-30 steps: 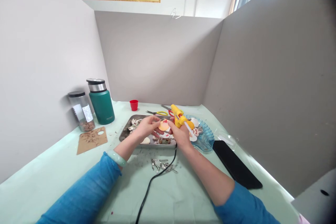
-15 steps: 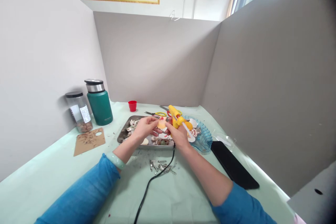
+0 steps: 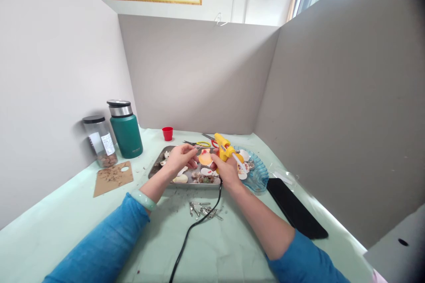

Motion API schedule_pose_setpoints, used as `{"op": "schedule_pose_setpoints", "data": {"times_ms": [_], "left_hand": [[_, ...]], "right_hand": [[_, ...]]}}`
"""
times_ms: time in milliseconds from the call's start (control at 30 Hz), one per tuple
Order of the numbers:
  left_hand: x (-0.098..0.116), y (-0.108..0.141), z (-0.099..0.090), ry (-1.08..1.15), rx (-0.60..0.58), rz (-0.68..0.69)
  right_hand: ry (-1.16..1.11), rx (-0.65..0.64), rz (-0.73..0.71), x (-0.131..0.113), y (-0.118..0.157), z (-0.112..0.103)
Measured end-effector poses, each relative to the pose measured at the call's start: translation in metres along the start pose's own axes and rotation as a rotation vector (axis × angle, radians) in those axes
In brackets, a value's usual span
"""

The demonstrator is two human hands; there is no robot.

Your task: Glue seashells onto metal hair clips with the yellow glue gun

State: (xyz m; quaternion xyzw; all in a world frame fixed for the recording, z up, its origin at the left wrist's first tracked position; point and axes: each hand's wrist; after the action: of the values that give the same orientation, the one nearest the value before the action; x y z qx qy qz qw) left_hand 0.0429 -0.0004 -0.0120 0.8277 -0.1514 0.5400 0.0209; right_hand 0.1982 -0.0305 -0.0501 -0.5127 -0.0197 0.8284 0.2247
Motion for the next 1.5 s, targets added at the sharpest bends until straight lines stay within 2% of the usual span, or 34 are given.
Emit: {"op": "schedule_pose_setpoints", "data": {"times_ms": [133,300,533,700,767,933,1033,1133,1333,1500], "left_hand": [[-0.002,0.000,-0.004,0.014,-0.013,0.049],[-0.007,-0.001,0.002,-0.039,-0.164,0.067],[-0.008,0.000,0.004,-0.020,-0.187,-0.087],[-0.007,0.004,0.009,0.129,-0.335,-0.116],[-0.009,0.003,0.011,0.187,-0.348,-0.113],[-0.012,-0.004,0.005,0.174,-0.145,-0.102],[-0.014,-0.009,-0.002,0.058,-0.008,-0.069],[-0.016,-0.012,-0.007,-0.070,0.072,-0.039],[-0.019,-0.015,-0.011,-0.136,0.136,-0.001],[-0.022,-0.018,-0.012,-0.143,0.129,0.009]], "right_hand": [[0.005,0.012,0.000,0.000,0.000,0.000],[-0.019,-0.005,-0.003,-0.001,0.002,0.001],[-0.028,-0.049,-0.016,0.006,-0.001,-0.002],[-0.041,-0.061,-0.032,0.008,-0.002,-0.003],[-0.032,-0.071,-0.031,0.006,-0.002,-0.003],[0.043,-0.134,-0.022,0.002,0.001,-0.003],[0.113,-0.214,0.010,-0.001,0.004,-0.003],[0.203,-0.258,0.021,-0.005,0.006,-0.003],[0.327,-0.354,0.060,-0.004,0.006,-0.006],[0.295,-0.364,0.041,0.006,0.001,-0.011]]}}
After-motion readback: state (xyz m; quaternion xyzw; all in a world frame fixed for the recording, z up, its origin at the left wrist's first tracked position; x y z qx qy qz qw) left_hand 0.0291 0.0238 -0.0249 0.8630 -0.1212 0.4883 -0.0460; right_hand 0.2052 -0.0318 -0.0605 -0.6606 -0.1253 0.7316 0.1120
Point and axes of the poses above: each hand's wrist, its own y-axis away from the middle knuckle, its own z-axis out of the palm, x = y × z, and after that the axes turned 15 degrees about -y, right-handed
